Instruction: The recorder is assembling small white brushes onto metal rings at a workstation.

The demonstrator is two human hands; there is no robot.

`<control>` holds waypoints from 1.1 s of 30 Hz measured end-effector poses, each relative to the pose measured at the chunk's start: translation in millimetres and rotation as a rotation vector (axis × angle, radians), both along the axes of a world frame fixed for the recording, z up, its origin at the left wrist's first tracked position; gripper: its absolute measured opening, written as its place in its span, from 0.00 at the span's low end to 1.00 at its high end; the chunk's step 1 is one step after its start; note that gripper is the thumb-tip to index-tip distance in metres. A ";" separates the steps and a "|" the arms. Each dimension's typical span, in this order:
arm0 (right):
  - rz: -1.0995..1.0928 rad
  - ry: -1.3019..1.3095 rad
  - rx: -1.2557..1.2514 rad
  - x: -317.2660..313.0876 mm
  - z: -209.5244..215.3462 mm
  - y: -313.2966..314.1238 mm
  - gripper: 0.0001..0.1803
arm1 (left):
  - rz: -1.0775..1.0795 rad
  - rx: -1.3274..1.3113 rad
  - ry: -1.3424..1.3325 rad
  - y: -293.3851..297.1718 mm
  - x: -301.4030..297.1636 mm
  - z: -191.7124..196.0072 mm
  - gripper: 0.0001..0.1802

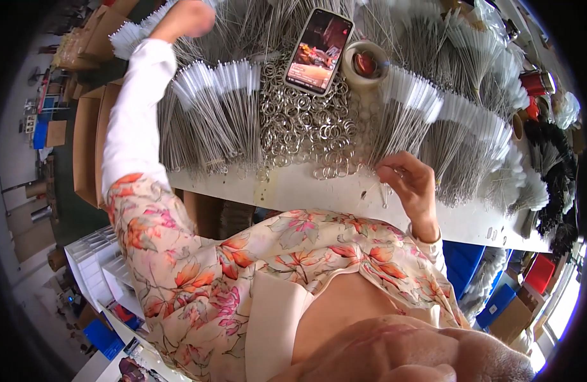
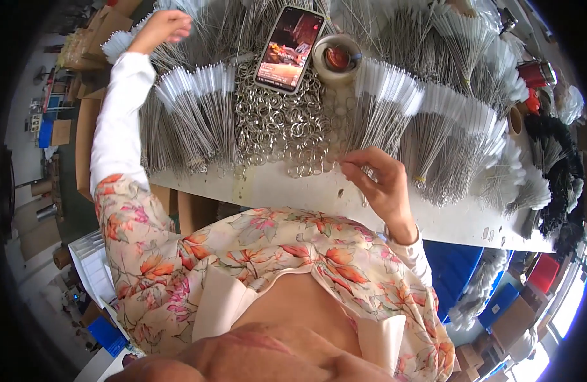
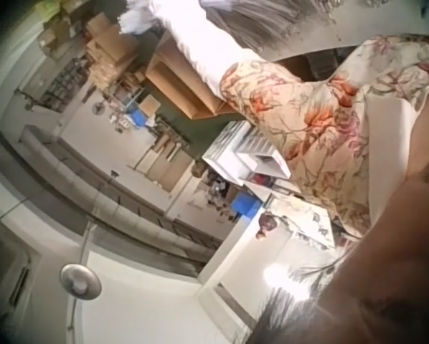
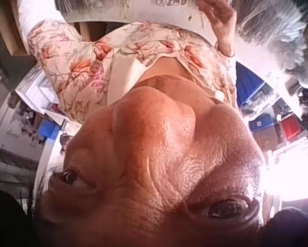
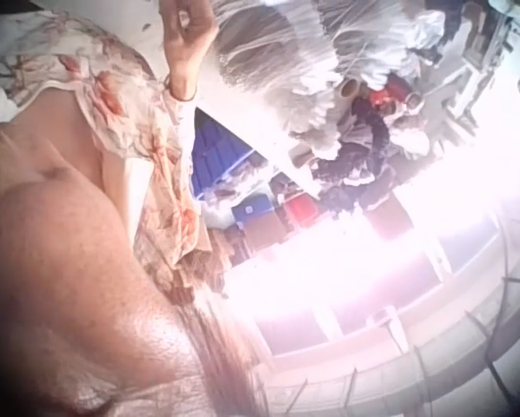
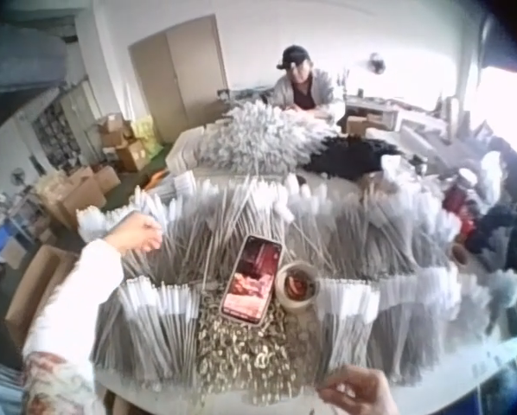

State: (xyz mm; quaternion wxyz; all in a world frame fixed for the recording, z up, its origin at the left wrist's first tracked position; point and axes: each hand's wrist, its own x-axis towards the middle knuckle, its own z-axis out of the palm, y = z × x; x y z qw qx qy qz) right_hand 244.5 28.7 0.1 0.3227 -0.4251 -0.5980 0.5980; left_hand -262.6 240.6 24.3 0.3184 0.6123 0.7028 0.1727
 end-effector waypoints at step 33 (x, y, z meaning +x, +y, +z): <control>0.114 -0.197 0.255 9.9 23.1 55.1 0.06 | 0.255 0.521 -0.548 31.6 103.4 29.5 0.08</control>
